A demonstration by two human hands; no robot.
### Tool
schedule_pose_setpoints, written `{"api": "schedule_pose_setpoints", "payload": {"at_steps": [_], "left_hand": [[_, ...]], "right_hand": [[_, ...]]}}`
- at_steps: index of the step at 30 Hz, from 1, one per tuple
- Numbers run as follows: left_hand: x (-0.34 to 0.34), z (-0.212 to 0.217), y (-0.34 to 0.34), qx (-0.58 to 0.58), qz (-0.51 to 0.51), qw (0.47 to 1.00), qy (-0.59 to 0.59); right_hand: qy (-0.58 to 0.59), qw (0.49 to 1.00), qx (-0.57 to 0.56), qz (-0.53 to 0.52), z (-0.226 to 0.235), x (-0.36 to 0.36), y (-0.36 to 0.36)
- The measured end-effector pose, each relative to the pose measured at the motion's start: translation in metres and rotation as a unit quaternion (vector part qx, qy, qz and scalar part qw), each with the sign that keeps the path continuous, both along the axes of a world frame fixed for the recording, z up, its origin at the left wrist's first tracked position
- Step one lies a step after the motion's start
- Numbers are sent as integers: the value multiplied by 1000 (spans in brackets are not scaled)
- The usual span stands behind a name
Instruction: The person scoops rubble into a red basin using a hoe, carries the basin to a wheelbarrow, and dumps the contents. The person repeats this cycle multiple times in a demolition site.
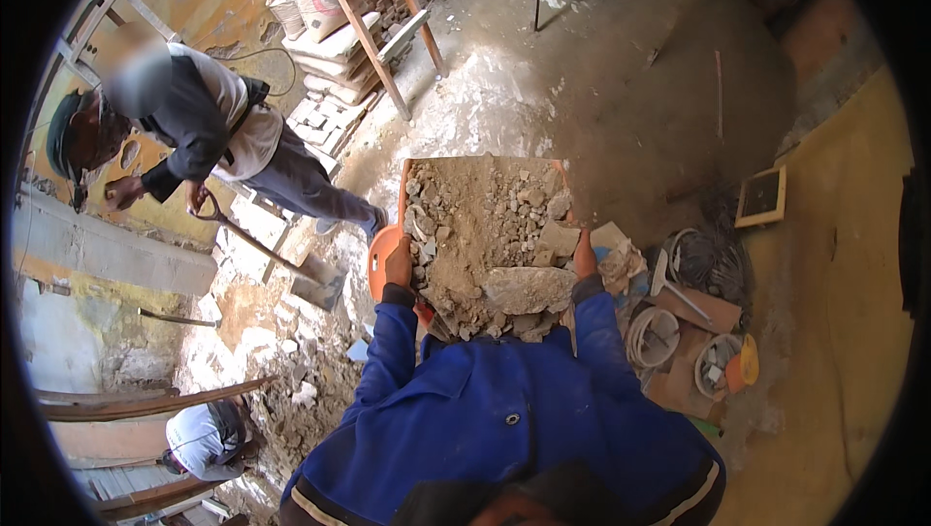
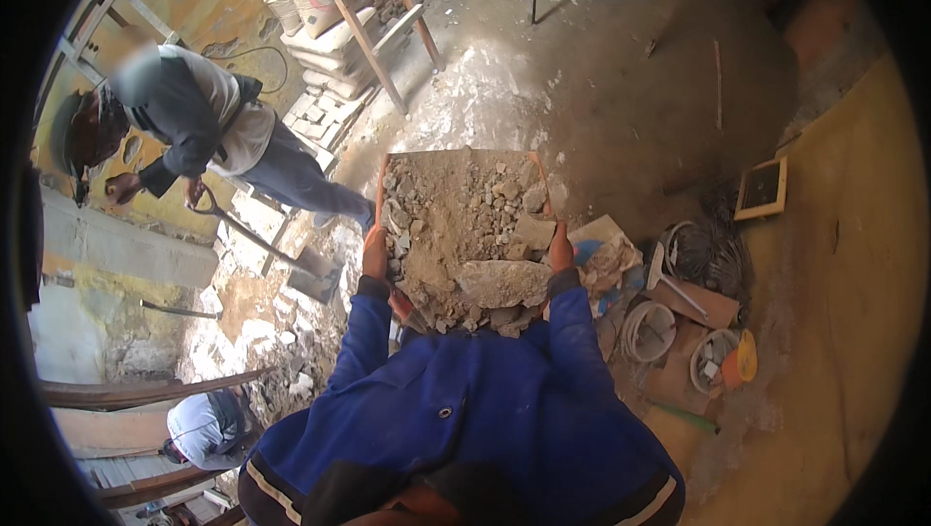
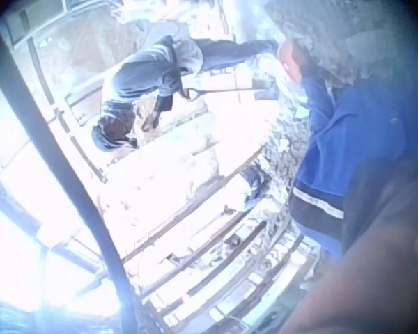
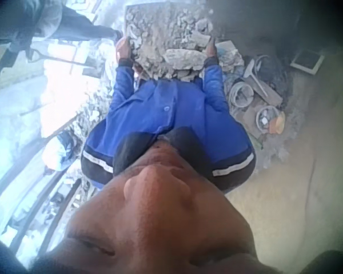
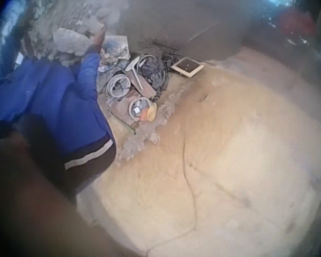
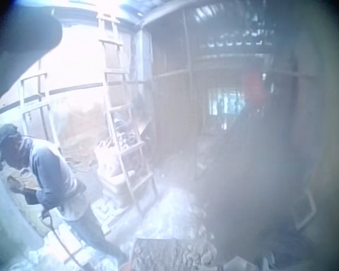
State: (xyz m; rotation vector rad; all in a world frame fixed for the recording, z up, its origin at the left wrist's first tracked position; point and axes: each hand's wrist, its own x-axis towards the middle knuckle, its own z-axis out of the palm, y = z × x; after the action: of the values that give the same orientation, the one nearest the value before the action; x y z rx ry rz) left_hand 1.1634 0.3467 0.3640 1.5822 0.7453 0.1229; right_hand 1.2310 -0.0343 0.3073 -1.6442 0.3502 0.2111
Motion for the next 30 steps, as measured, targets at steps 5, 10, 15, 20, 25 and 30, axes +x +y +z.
{"api": "schedule_pose_setpoints", "payload": {"at_steps": [5, 10, 15, 20, 25, 30], "left_hand": [[118, 13, 44, -24, 9, 993, 116], [286, -25, 83, 150, -98, 976, 126], [447, -45, 140, 159, -64, 981, 90], [589, 4, 148, -55, 48, 996, 42], [776, 24, 147, -79, 35, 996, 24], [995, 21, 179, 57, 30, 997, 43]], "right_hand": [[36, 995, 82, -33, 4, 131, 68], [62, 998, -8, -25, -38, 303, 90], [66, 996, 35, 44, 30, 477, 144], [32, 999, -30, 12, 60, 620, 174], [-72, 996, -59, 5, -18, 825, 174], [-80, 997, 6, -4, -29, 1024, 202]]}}
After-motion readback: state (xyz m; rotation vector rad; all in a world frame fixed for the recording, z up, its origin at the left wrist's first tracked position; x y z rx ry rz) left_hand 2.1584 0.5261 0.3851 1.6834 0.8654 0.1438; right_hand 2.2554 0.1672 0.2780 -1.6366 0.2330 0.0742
